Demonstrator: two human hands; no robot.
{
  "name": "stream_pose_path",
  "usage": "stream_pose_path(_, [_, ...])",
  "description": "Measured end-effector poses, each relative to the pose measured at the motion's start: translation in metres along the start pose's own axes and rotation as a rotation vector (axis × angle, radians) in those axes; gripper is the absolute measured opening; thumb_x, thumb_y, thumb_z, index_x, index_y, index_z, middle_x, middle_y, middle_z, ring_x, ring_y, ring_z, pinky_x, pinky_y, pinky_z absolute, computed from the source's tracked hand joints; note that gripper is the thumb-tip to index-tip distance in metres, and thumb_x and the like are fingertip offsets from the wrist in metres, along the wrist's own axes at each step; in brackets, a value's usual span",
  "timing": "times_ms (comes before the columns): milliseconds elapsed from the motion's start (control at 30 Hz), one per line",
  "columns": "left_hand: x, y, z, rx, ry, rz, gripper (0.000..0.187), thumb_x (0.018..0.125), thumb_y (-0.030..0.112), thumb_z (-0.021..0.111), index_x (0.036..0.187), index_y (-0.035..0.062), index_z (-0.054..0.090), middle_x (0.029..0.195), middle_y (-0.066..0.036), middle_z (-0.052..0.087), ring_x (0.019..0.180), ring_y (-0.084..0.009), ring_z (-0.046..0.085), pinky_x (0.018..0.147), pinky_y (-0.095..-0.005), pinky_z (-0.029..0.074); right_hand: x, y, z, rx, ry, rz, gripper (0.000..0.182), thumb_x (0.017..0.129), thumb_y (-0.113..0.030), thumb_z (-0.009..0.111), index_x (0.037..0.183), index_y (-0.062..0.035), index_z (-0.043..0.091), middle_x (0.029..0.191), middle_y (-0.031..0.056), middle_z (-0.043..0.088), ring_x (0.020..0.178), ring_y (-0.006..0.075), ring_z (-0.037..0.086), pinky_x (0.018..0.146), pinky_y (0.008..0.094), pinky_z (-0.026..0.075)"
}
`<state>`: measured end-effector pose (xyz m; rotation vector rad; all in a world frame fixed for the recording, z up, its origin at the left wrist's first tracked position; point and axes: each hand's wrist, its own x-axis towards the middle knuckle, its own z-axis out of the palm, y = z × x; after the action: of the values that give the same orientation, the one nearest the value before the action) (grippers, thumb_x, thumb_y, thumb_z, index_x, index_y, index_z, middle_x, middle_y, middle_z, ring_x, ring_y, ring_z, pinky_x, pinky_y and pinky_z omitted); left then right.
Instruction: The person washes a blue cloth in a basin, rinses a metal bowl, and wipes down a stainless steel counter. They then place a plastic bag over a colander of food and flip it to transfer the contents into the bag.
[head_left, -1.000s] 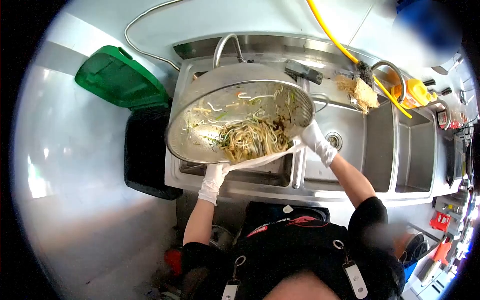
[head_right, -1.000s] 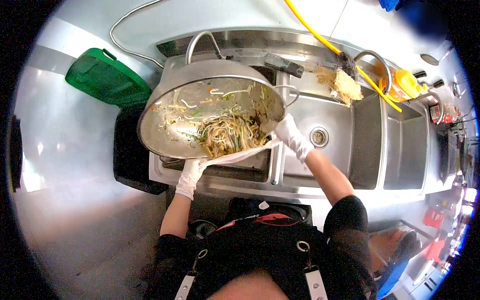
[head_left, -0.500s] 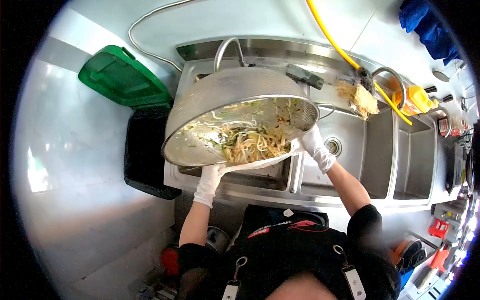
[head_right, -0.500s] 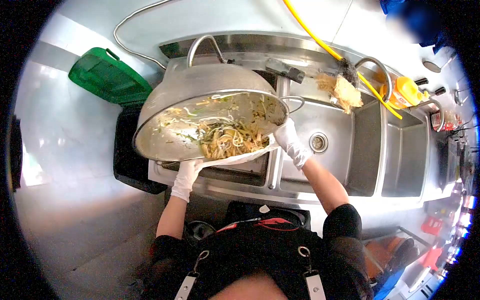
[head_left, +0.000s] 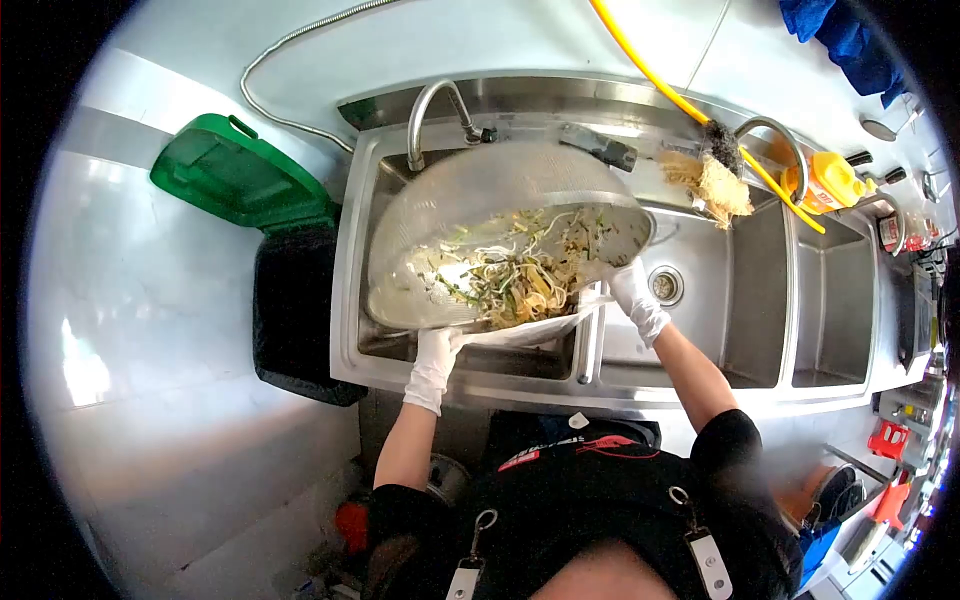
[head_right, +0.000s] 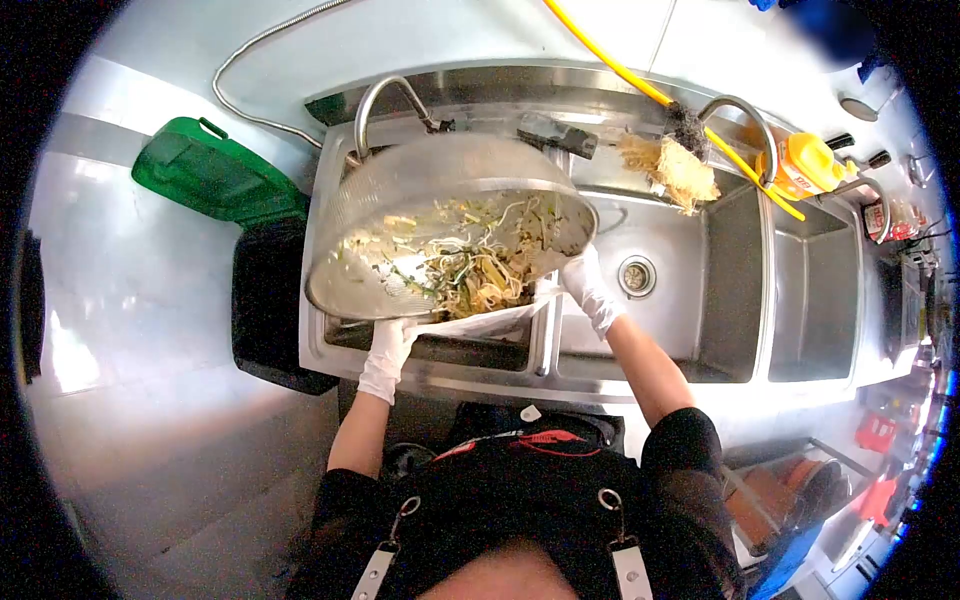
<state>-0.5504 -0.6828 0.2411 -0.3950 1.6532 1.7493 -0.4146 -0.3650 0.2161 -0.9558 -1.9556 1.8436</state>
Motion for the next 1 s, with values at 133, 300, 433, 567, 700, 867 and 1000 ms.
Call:
stream_pose_path(133, [0.026, -0.032, -0.042, 1.232, -0.168, 0.768, 0.009, 0.081, 0.000, 0.055, 0.087, -0.0042, 0.060, 0.074, -0.009, 0.060, 0.063, -0.0224, 0.060, 0.053, -0.0311, 0.047, -0.008, -0.008, 0.001, 0.220, -0.012, -0.078, 0.032, 0.077, 0.001, 0.065, 0.108, -0.0005, 0.057, 0.101, 0.0051, 0.062, 0.089, 0.0143, 0.057, 0.077, 0.0286, 0.050])
stream_pose_path(300, [0.022, -0.039, -0.058, 1.445, -0.087, 0.920, 0.019, 0.083, 0.003, 0.054, 0.100, -0.0025, 0.060, 0.087, -0.012, 0.064, 0.068, -0.0271, 0.062, 0.062, -0.0361, 0.049, -0.028, -0.027, 0.000, 0.006, -0.070, 0.008, 0.042, 0.080, -0.005, 0.065, 0.119, 0.0007, 0.051, 0.110, 0.0096, 0.061, 0.096, 0.0176, 0.057, 0.082, 0.0305, 0.049])
stream_pose_path(433, [0.030, -0.029, -0.058, 1.465, -0.068, 0.983, 0.024, 0.084, 0.004, 0.052, 0.106, -0.0012, 0.060, 0.094, -0.012, 0.066, 0.070, -0.0300, 0.064, 0.065, -0.0394, 0.050, 0.030, 0.087, 0.000, -0.347, 0.019, -0.372, 0.034, 0.082, -0.008, 0.059, 0.114, 0.0047, 0.054, 0.101, 0.0117, 0.064, 0.094, 0.0204, 0.060, 0.082, 0.0334, 0.049])
stream_pose_path(567, [0.035, -0.001, -0.039, 1.287, -0.027, 0.723, 0.021, 0.086, 0.010, 0.051, 0.096, -0.0045, 0.064, 0.084, -0.020, 0.065, 0.066, -0.0258, 0.063, 0.060, -0.0357, 0.049, -0.008, -0.055, 0.014, 0.089, 0.054, -0.140, 0.022, 0.079, -0.003, 0.060, 0.100, 0.0036, 0.062, 0.092, 0.0104, 0.067, 0.084, 0.0176, 0.061, 0.075, 0.0305, 0.050])
stream_pose_path(700, [0.014, 0.004, -0.018, 1.280, -0.029, 0.550, 0.018, 0.083, 0.004, 0.056, 0.097, -0.0009, 0.064, 0.080, -0.015, 0.064, 0.066, -0.0230, 0.061, 0.059, -0.0327, 0.048, 0.000, -0.059, 0.012, 0.013, 0.045, 0.036, 0.030, 0.079, -0.001, 0.060, 0.109, 0.0031, 0.057, 0.096, 0.0098, 0.064, 0.086, 0.0164, 0.060, 0.075, 0.0296, 0.050])
stream_pose_path(867, [-0.005, 0.014, -0.008, 1.269, -0.040, 0.512, 0.022, 0.079, 0.006, 0.063, 0.099, -0.0013, 0.066, 0.091, -0.020, 0.065, 0.083, -0.0294, 0.065, 0.077, -0.0356, 0.049, 0.010, -0.023, 0.005, 0.128, 0.042, -0.162, 0.028, 0.079, -0.003, 0.064, 0.105, 0.0020, 0.058, 0.097, 0.0064, 0.062, 0.086, 0.0156, 0.057, 0.075, 0.0299, 0.049])
stream_pose_path(1000, [0.006, 0.024, -0.004, 1.132, -0.120, 0.596, 0.022, 0.083, -0.004, 0.056, 0.103, -0.0021, 0.064, 0.079, -0.008, 0.063, 0.061, -0.0129, 0.053, 0.050, -0.0239, 0.042, -0.011, -0.036, 0.003, 0.003, 0.004, -0.024, 0.029, 0.078, -0.003, 0.064, 0.106, 0.0013, 0.057, 0.097, 0.0062, 0.062, 0.088, 0.0167, 0.057, 0.077, 0.0305, 0.049])
